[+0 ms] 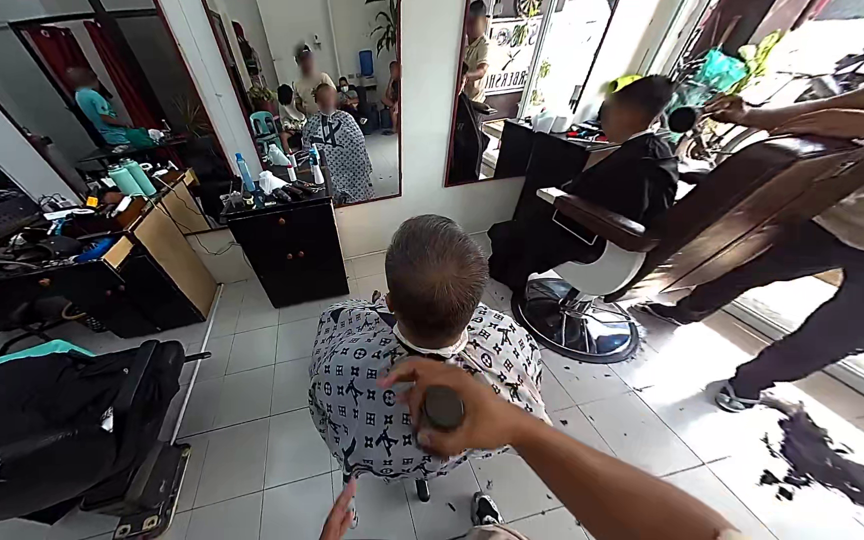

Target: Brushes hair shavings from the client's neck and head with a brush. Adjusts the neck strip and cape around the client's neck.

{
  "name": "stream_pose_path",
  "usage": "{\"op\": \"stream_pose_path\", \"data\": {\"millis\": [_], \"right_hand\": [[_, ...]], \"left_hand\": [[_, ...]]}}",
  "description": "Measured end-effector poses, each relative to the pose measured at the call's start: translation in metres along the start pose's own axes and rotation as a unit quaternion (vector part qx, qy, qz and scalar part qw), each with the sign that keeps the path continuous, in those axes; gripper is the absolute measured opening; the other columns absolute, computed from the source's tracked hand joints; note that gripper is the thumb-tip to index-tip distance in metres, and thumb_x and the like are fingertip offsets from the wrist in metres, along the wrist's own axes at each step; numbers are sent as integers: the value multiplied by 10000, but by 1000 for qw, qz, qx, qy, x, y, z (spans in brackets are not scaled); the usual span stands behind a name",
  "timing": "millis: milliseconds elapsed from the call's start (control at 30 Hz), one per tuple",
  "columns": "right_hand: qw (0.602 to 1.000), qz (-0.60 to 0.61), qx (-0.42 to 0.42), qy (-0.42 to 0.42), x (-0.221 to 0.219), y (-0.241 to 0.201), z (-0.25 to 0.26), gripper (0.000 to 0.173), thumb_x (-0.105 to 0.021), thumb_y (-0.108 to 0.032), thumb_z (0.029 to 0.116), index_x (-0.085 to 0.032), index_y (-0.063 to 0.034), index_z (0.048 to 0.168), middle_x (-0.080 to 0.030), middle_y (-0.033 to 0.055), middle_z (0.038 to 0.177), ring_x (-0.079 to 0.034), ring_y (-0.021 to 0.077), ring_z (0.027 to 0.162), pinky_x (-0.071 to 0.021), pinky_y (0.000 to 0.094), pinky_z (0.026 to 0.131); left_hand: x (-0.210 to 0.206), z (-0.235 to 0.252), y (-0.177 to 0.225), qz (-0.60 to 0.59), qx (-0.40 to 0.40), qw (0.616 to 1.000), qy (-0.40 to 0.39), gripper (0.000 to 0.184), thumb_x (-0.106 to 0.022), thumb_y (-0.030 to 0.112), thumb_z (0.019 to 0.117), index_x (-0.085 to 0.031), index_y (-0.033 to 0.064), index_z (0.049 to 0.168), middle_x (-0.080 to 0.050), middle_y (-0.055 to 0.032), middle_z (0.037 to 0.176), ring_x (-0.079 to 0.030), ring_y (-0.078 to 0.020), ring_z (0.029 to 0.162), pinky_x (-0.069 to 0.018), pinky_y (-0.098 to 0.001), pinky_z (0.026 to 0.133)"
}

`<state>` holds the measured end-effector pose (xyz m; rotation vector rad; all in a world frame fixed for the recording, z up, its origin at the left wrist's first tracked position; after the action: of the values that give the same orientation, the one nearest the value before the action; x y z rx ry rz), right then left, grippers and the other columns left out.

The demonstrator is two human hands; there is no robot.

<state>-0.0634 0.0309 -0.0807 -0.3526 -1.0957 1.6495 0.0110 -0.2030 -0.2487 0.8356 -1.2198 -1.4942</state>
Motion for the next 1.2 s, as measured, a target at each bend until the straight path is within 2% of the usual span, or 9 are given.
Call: {"op": "stream_pose_path", "data": {"millis": [167, 433, 567, 667, 767, 867, 1000, 1100, 1200], "right_hand": [[995, 37, 89, -7, -23, -45, -1, 247, -783, -89, 840, -653, 76, 969, -446, 276, 1531, -519, 281, 1386, -470, 406, 1146], [986, 8, 162, 37, 70, -105, 25, 193, -732, -163, 909, -627, -3, 937, -543, 220, 1470, -522, 299, 1388, -485, 445, 1131], [986, -5, 68, -155, 67, -112, -22, 276, -745, -277, 878, -655, -23, 938, -706, 115, 1243, -696, 131, 1048, -588, 315, 899], [954, -114, -86, -265, 83, -77, -104, 316, -797, -315, 794, -739, -35, 929, -745, 96, 1057, -694, 242, 1020, -549, 440, 951], [944, -303, -131, 11, 163, -30, -137, 468, -793, -514, 788, -727, -55, 851, -682, 75, 871, -653, 177, 844, -561, 391, 743], [895, -275, -37, 349, 202, -17, -127, 419, -805, -448, 844, -757, -80, 1038, -703, -34, 958, -644, -3, 902, -559, 206, 836], [932, -218, -36, 288, 190, 17, -90, 399, -825, -430, 818, -767, -83, 1006, -730, -15, 929, -667, 23, 894, -569, 244, 834], [854, -280, -82, 430, 231, 39, -95, 405, -812, -268, 844, -731, 42, 1093, -714, 143, 991, -683, 146, 861, -584, 324, 777], [897, -123, -88, 416, 239, 43, -92, 288, -762, -234, 864, -719, -29, 1062, -732, 1, 971, -626, 16, 649, -533, 193, 544]], "left_hand": [[-49, 109, 118, -9, -252, 965, -77, 787, -298, 740, 987, -265, 294, 1634, -246, 49, 1698, -217, -179, 1564, -204, -417, 1284], [-67, 199, 206, -34, -305, 942, -139, 862, -255, 769, 967, -378, 186, 1590, -356, 0, 1653, -299, -216, 1538, -240, -434, 1268], [-60, 215, 236, -19, -327, 937, -125, 1014, -201, 843, 912, -353, 97, 1583, -352, -39, 1653, -299, -259, 1538, -269, -459, 1258], [10, 215, 251, 1, -372, 928, -11, 842, -240, 776, 960, -336, 229, 1593, -372, 3, 1645, -292, -279, 1540, -270, -515, 1245], [30, 216, 213, 72, -328, 937, 96, 559, -418, 646, 1014, -473, 339, 1477, -554, 117, 1479, -492, -133, 1391, -412, -397, 1138], [-37, 221, 145, 140, -227, 963, 47, 348, -559, 367, 1033, -711, 77, 1150, -718, -27, 1125, -664, -121, 1071, -552, -333, 924], [-126, 213, 82, 296, -171, 938, -64, 239, -614, 198, 980, -775, 48, 1074, -744, -115, 1093, -705, -231, 1060, -575, -436, 928], [-164, 208, 59, 360, -191, 908, -100, 204, -639, 180, 963, -791, 87, 1061, -752, -88, 1082, -711, -251, 1063, -570, -461, 944], [-188, 209, 47, 427, -232, 867, -109, 189, -635, 149, 954, -797, 87, 1031, -759, -94, 1034, -732, -275, 1001, -597, -461, 871]]}}
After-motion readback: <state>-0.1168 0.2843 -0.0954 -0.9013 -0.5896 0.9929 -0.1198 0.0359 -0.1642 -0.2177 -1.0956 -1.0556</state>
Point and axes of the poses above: each hand's wrist, its own z-axis towards the middle knuckle, its own x-axis out of the back of the hand, y = z × x, the point moved 7 cm from there along z, towards the middle knuckle
